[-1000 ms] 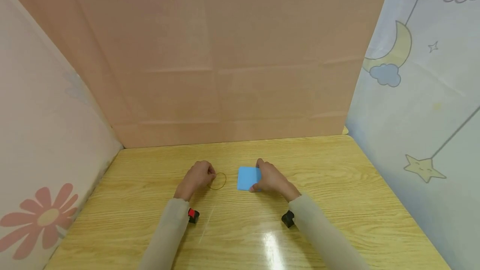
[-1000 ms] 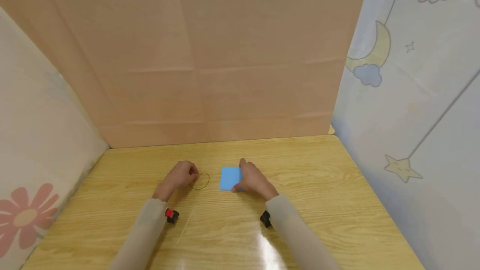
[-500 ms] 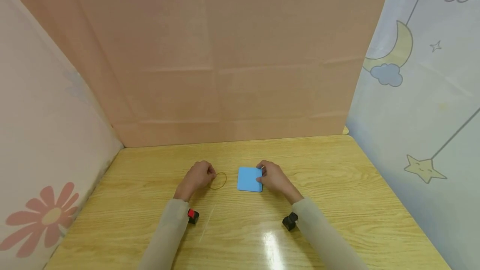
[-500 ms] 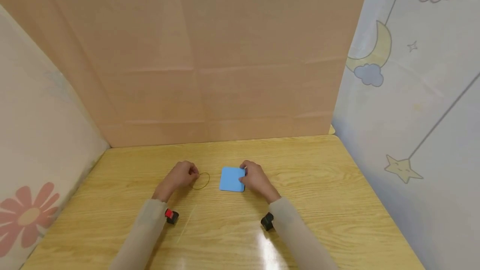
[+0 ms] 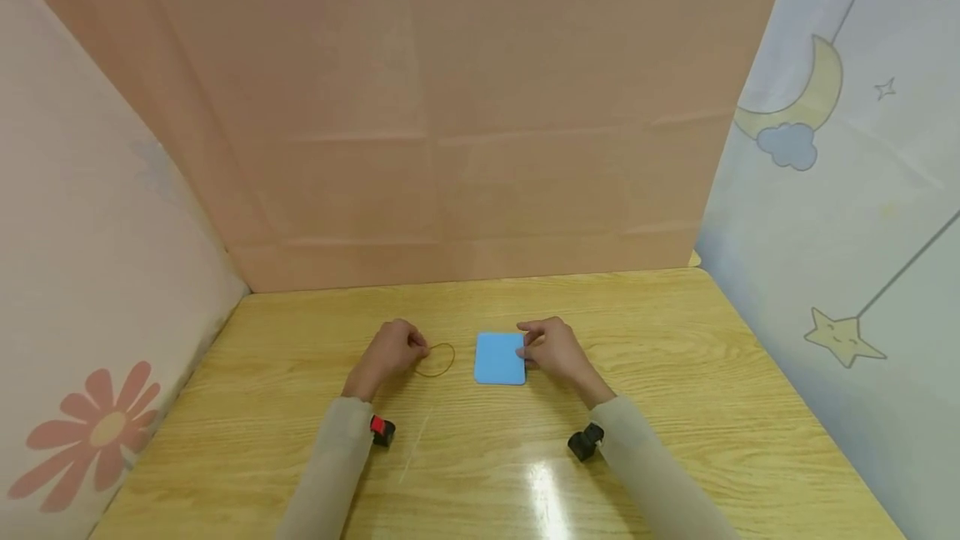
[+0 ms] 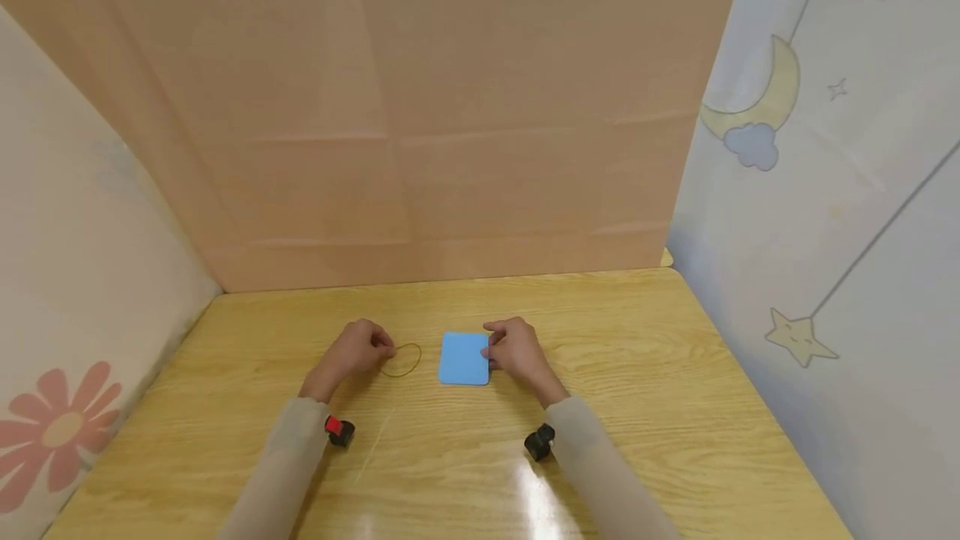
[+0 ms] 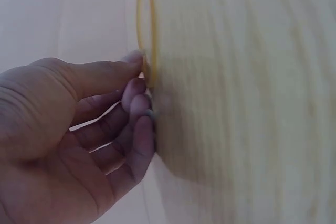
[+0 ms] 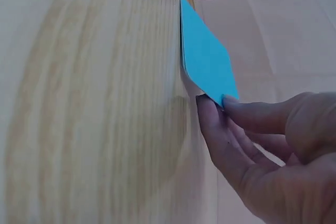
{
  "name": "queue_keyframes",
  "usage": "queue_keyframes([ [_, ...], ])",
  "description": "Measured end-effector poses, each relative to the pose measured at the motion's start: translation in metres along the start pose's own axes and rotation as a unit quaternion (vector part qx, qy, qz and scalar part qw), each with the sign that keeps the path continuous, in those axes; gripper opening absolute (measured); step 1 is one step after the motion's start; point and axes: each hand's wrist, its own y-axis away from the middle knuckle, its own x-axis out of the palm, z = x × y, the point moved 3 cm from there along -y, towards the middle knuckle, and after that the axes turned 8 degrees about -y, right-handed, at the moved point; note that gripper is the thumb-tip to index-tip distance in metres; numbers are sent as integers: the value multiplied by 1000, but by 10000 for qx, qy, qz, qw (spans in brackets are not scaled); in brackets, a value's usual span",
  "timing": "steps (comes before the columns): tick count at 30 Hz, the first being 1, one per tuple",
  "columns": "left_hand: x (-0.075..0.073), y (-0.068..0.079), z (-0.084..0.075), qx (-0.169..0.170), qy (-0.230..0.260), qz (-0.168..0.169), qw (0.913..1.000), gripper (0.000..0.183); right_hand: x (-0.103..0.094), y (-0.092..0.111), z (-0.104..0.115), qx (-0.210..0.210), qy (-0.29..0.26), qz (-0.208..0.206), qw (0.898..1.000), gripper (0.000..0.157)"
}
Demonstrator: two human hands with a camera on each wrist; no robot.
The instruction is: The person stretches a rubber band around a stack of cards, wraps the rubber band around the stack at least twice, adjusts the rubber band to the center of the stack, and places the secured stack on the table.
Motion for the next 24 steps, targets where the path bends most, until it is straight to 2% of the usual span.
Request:
queue_keyframes([
  [2, 1, -1, 1, -27, 31, -24, 10000, 6, 0, 0, -2, 117, -287, -28, 9995, 44],
  [5, 3, -2, 3, -61, -30, 1, 10000, 7, -2, -1, -7, 320, -758, -98, 9966, 38],
  [11, 6, 1, 1, 72, -277, 245, 9993, 13, -5, -1, -20, 790, -1926, 42, 9781, 31],
  [17, 9, 5, -1, 228, -244, 357, 9988, 15, -7, 2, -24, 859, -2320, 297, 9685, 39],
  [24, 7, 6, -8, 488, 18, 345, 9982, 10, -12, 7, -26, 1028, -2513, 221, 9622, 45],
])
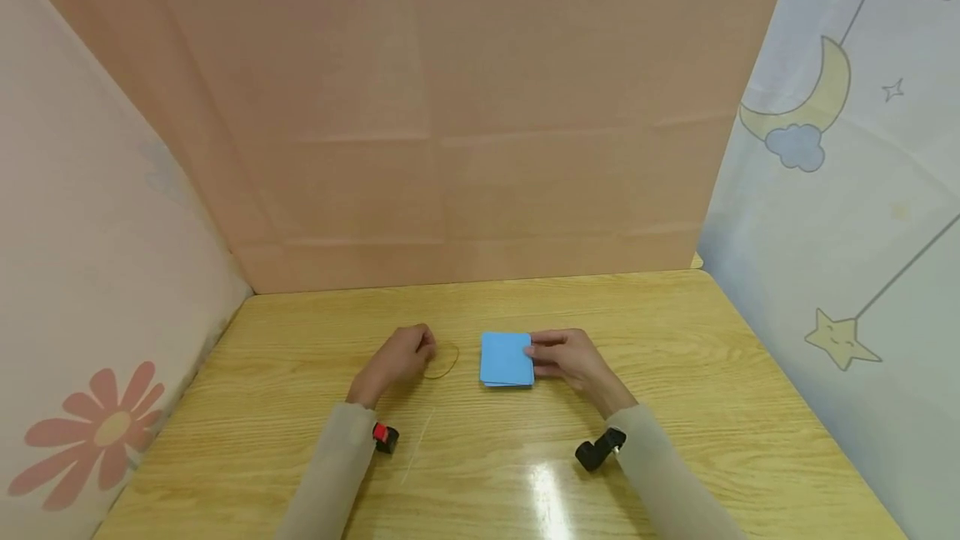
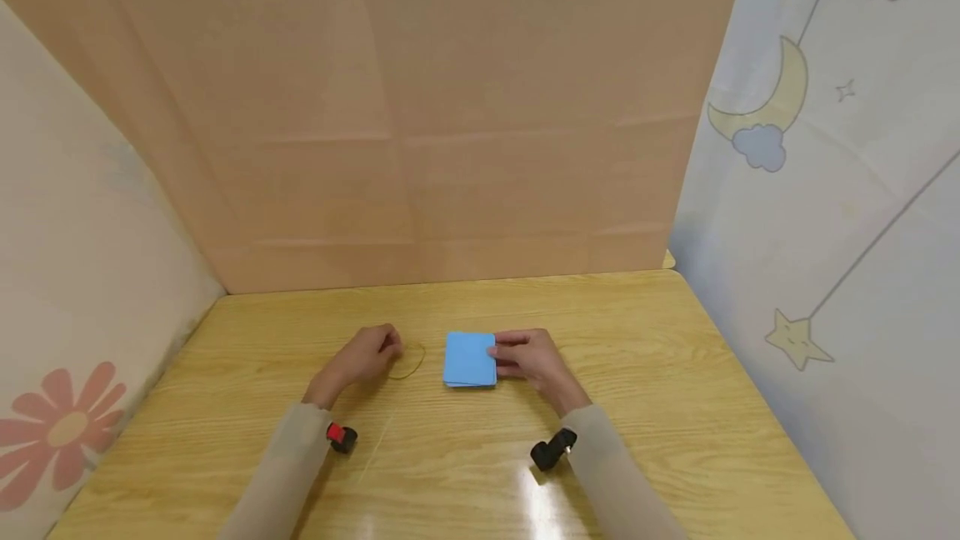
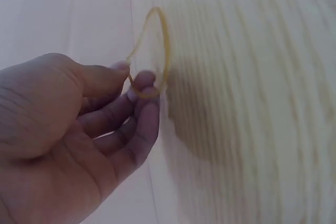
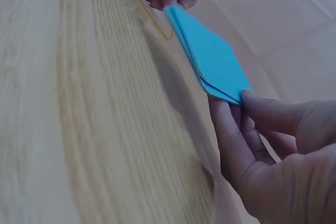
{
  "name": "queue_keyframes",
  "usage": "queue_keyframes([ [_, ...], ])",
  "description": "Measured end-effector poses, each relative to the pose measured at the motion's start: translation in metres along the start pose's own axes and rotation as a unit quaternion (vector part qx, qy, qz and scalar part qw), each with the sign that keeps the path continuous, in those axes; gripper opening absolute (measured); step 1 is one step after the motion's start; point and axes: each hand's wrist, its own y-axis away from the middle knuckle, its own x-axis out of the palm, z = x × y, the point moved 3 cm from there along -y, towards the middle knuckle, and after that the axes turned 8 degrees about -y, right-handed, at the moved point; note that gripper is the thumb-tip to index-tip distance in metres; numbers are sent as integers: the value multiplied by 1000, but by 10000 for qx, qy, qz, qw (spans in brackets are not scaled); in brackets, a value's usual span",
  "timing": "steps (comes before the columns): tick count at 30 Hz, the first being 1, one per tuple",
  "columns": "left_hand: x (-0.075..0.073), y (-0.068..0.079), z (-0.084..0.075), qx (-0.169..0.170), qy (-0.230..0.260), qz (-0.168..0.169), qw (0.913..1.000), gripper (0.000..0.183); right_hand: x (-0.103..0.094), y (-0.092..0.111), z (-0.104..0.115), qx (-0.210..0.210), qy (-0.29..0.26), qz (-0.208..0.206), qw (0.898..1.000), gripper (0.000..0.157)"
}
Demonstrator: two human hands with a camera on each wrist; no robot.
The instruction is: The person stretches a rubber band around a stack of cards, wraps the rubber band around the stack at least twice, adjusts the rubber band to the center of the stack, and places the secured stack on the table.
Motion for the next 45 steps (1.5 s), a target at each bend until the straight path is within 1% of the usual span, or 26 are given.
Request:
queue_keyframes([
  [2, -1, 0, -3, 34, 49, -3, 10000, 9, -2, 1, 1, 25, -64, -19, 10000, 45],
  [5, -3, 0, -6, 41, 53, 39, 10000, 15, -6, 3, 0, 87, -193, -44, 9998, 42],
  [8, -3, 0, -9, 38, -28, 105, 9999, 19, -9, 5, 1, 56, -190, 58, 9998, 41],
  [10, -4, 0, -11, 48, -87, 108, 9999, 17, -12, 6, 1, 43, -195, 117, 9997, 41],
  [13, -6, -2, -14, 72, -70, 21, 9999, 14, -14, 7, 2, -7, -153, 198, 9997, 41],
  [16, -6, -3, -16, 39, 34, -77, 10000, 14, -17, 8, 2, -9, -120, 228, 9997, 41],
  [19, -7, -5, -20, 79, 212, -156, 9996, 15, -18, 9, 2, -6, -89, 247, 9997, 42],
  [24, -9, -6, -29, 168, 717, -173, 9971, 19, -18, 9, 1, -10, -10, 286, 9996, 41],
  [27, -10, -7, -36, 179, 924, -192, 9954, 21, -18, 9, 1, -44, 70, 332, 9994, 40],
  [31, -12, -9, -46, 212, 1067, -232, 9938, 23, -16, 9, 1, -111, 87, 407, 9991, 41],
  [36, -12, -14, -57, 225, 1215, -245, 9920, 25, -14, 10, 4, -87, 38, 463, 9989, 39],
  [45, -9, -16, -68, 371, 1349, -285, 9898, 24, -7, 13, 7, -95, 44, 523, 9986, 35],
])
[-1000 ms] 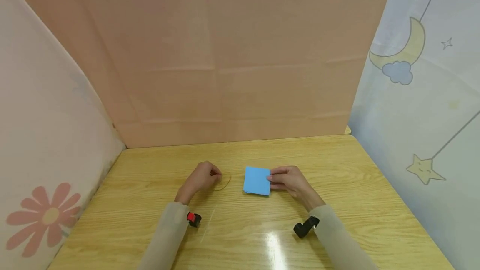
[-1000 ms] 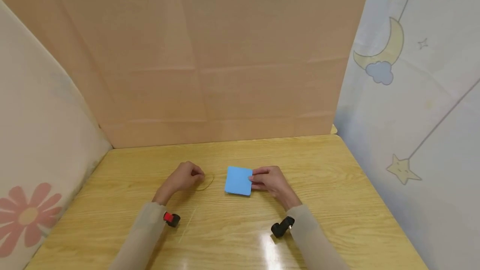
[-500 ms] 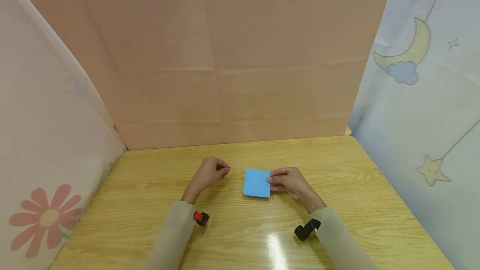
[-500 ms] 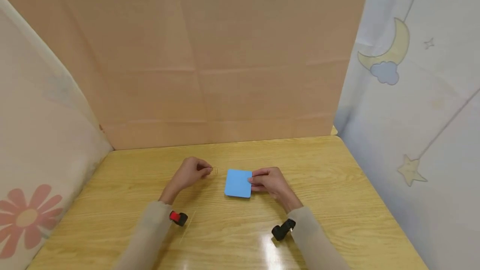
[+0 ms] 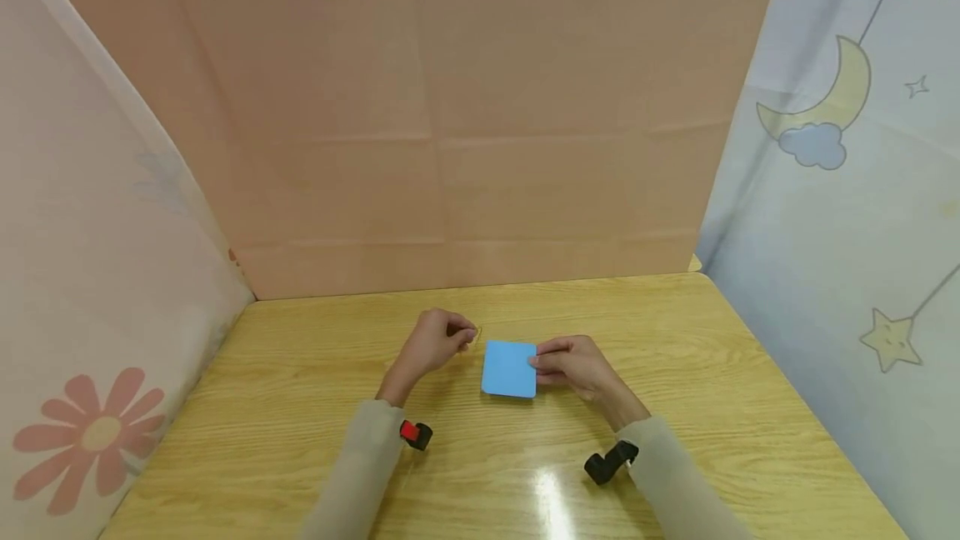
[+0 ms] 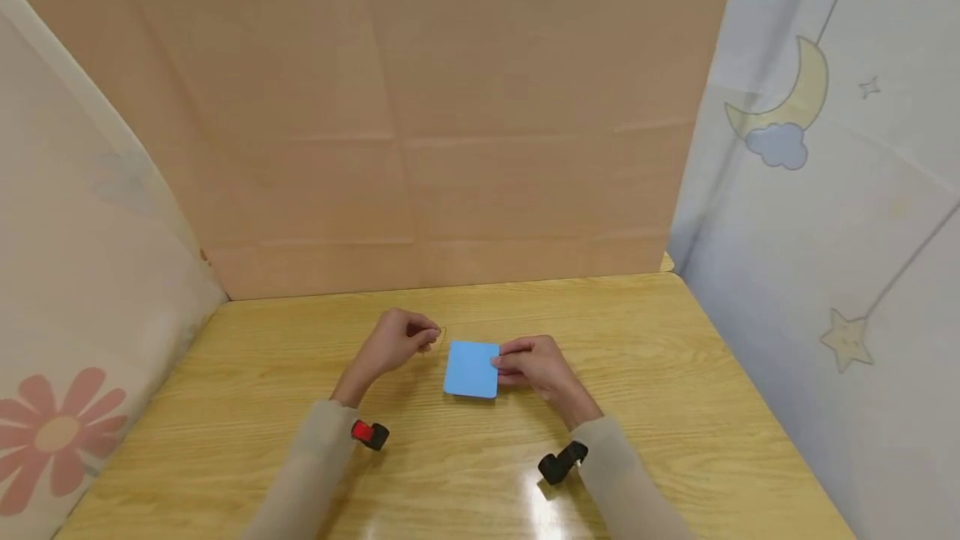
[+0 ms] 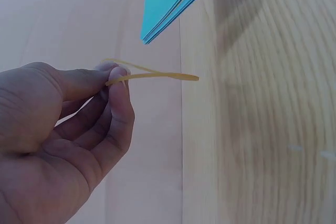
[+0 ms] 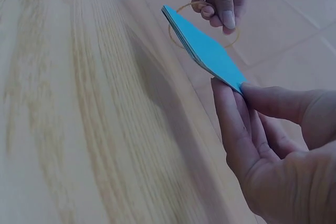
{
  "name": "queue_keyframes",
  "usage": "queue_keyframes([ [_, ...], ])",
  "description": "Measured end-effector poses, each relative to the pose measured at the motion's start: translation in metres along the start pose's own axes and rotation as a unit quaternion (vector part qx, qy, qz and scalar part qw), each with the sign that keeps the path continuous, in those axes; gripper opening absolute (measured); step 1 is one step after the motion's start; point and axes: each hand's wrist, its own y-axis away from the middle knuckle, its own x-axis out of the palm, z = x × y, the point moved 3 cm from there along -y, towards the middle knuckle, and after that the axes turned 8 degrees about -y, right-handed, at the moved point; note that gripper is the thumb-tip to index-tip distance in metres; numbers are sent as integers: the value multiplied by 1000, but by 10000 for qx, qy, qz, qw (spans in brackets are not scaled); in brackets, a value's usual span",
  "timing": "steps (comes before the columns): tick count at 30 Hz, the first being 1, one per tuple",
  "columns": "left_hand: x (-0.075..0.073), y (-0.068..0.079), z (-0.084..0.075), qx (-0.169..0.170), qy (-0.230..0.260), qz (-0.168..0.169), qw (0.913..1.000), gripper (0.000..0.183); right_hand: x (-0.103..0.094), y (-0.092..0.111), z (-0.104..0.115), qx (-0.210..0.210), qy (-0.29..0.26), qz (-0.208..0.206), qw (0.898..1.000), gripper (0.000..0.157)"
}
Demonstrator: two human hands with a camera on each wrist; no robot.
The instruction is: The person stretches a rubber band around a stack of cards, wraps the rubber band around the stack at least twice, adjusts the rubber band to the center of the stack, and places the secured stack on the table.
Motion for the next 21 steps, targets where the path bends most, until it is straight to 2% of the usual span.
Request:
queue_keyframes([
  [7, 6, -2, -1, 22, 211, 82, 9997, 22, 4, -1, -2, 29, -28, -61, 10000, 35],
  [21, 14, 0, -3, 118, 244, 22, 9996, 15, 7, -8, -8, 146, -438, -380, 9982, 35],
])
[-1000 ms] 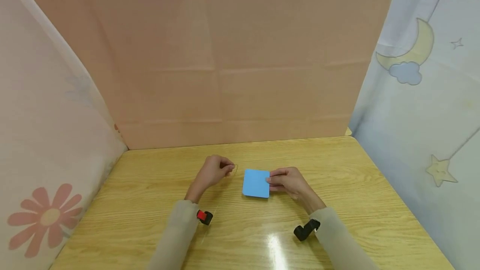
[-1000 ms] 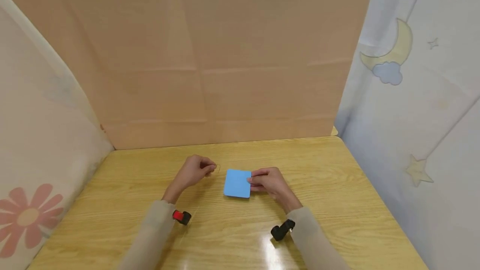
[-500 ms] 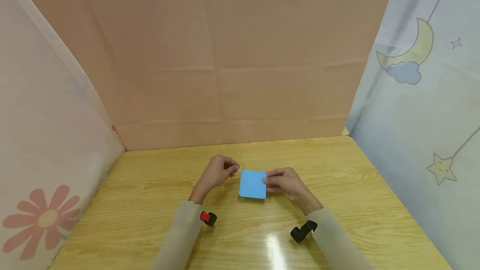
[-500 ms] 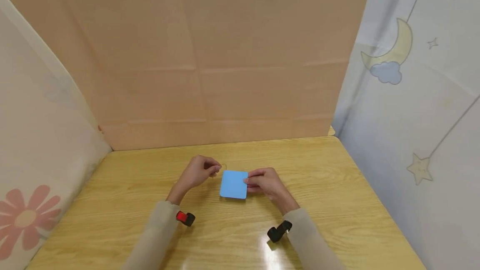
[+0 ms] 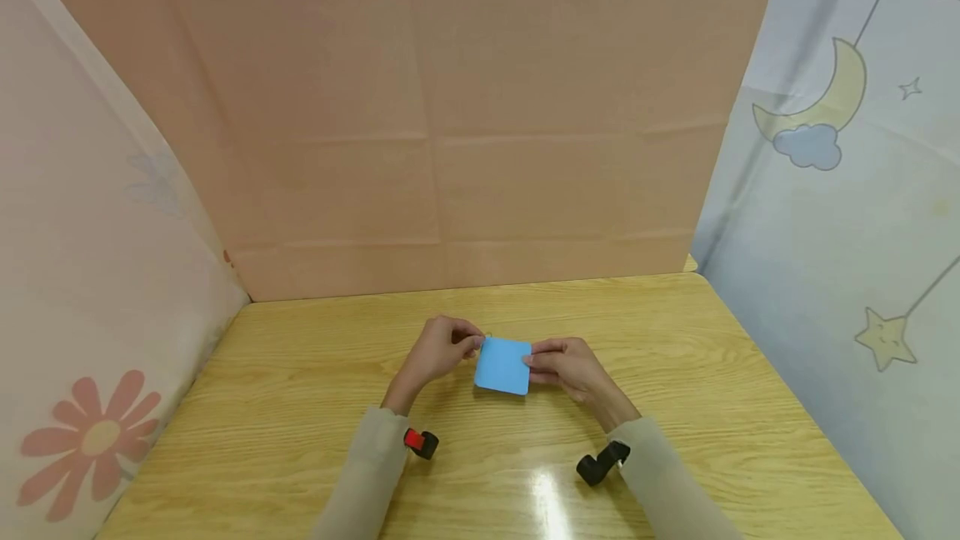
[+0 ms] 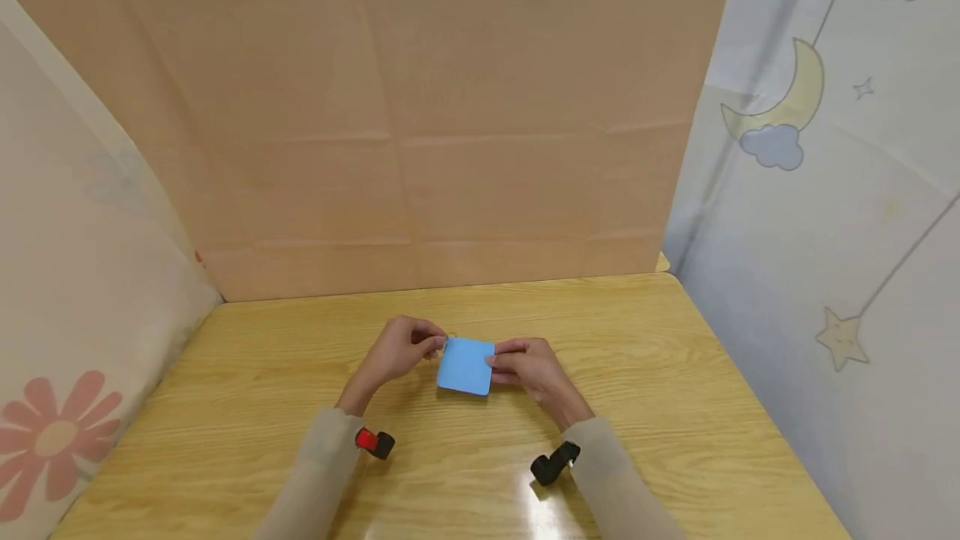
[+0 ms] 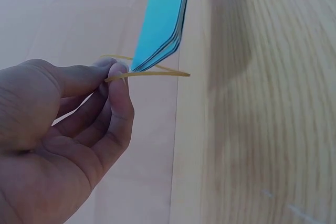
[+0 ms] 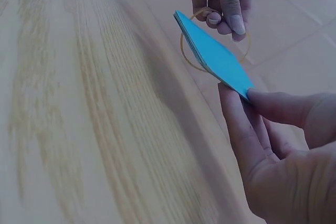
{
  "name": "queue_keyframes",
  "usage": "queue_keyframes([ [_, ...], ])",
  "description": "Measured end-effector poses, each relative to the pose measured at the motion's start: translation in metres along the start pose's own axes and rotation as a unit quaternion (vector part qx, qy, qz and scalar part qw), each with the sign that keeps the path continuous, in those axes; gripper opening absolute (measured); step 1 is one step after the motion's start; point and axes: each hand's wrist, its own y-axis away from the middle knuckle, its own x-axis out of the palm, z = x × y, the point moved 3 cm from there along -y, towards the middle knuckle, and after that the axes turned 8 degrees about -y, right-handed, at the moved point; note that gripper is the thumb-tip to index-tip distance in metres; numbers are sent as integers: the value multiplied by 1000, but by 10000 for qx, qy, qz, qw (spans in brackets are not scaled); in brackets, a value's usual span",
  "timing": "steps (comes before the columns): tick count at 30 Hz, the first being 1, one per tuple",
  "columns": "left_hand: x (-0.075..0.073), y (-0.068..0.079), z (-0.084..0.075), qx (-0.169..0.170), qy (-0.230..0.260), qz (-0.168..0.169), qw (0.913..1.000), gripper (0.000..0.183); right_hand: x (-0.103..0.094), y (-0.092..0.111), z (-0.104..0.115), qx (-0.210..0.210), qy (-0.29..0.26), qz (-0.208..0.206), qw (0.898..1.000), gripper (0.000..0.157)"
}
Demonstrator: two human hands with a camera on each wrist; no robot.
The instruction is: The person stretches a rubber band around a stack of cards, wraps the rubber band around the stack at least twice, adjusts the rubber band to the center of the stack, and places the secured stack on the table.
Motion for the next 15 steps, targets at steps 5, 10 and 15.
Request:
queue_keyframes([
  [5, 2, 1, 0, -66, -17, 6, 10000, 15, -1, -1, -1, 22, -95, -7, 10000, 40],
  [10, 5, 3, 3, -71, -64, 39, 9999, 15, -3, -2, -2, -7, -108, -71, 9999, 40],
  [15, 9, 5, 8, -51, -75, 117, 9999, 16, -4, -3, -1, -31, -107, -200, 9997, 37],
])
